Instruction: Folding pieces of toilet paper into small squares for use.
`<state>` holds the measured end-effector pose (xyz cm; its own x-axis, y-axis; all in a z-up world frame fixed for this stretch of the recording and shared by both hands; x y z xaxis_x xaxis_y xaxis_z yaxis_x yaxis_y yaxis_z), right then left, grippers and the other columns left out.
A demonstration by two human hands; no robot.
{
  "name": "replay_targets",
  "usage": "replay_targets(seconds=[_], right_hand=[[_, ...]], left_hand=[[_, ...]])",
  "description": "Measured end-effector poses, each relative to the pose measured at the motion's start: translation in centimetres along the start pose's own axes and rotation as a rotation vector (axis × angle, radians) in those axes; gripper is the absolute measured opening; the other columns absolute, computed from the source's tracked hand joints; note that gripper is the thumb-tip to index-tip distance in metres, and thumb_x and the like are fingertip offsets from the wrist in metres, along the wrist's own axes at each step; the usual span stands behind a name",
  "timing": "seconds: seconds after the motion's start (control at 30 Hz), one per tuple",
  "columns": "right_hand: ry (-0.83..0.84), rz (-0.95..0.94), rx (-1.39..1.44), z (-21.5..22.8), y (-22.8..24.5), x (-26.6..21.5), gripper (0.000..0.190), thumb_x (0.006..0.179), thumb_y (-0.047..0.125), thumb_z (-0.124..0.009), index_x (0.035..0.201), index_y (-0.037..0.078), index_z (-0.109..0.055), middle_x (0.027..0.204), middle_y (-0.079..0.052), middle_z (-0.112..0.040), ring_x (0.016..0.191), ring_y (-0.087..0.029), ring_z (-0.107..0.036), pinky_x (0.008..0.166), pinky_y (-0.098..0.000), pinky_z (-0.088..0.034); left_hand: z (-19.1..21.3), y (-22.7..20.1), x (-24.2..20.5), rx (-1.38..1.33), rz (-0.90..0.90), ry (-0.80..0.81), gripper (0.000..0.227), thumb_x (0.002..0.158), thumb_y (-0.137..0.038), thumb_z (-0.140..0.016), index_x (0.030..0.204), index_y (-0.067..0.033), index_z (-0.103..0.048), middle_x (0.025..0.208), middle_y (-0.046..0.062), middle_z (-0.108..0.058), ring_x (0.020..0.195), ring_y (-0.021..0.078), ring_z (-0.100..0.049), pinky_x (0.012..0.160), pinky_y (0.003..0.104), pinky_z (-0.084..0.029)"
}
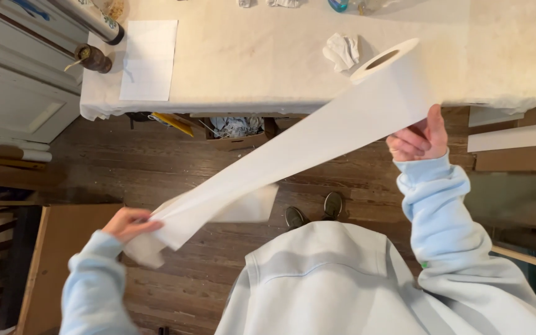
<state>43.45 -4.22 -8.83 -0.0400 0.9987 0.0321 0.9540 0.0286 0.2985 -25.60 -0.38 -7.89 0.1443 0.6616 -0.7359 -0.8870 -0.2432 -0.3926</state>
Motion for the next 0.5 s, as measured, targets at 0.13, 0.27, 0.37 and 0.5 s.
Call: replay_targets(seconds=[0.13,0.27,0.37,0.5], right_hand=[[0.02,0.011,-0.088,2.0,2.2,0.8,0.044,0.104,0.041,-0.068,0.131,0.006,-0.064,0.121,-0.006,-0.071,0.046,0.005,-0.032,0.038,-0.0078,-0.029],[-0.05,0.057,-0.075,3.8,3.8,1.3,0.039,0.111,0.04,-0.067,0.125,0.005,-0.063,0.119,-0.003,-0.07,0.046,0.006,-0.033,0.04,-0.0065,-0.03],[-0.048,0.035,-0.077,4.8,4.0,1.2,0.039,0.11,0.041,-0.067,0.126,0.006,-0.063,0.119,-0.002,-0.07,0.046,0.005,-0.033,0.041,-0.007,-0.031],[-0.178,0.036,-0.253,3.7,3.8,1.1,0.053,0.103,0.052,-0.067,0.135,0.01,-0.063,0.108,0.004,-0.071,0.05,0.005,-0.029,0.044,-0.0074,-0.026]], left_hand=[[1.4,11.8,-3.2,-0.082,0.209,-0.08,0.046,0.074,-0.044,-0.085,0.101,-0.0069,-0.086,0.088,0.012,-0.081,0.077,0.0236,-0.074,0.074,0.037,-0.059],[3.5,22.2,-5.9,-0.08,0.471,-0.182,0.053,0.073,-0.042,-0.089,0.111,-0.0053,-0.083,0.098,0.016,-0.08,0.085,0.03,-0.076,0.082,0.041,-0.061],[5.1,28.1,-8.2,0.054,0.648,-0.203,0.059,0.075,-0.043,-0.092,0.121,-0.0079,-0.081,0.109,0.016,-0.081,0.091,0.0308,-0.076,0.087,0.041,-0.063],[7.4,29.9,-9.0,0.226,0.841,-0.232,0.055,0.08,-0.042,-0.088,0.129,-0.0183,-0.08,0.115,0.011,-0.08,0.094,0.0297,-0.077,0.089,0.044,-0.067]])
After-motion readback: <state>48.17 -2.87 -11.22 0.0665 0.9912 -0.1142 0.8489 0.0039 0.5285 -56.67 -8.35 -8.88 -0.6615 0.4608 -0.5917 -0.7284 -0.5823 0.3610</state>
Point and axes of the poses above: each hand's wrist, its own x-axis towards the middle knuckle, its own z-axis out of the back of the hand, y = z × x, the point moved 3 cm from there along x, towards the middle knuckle
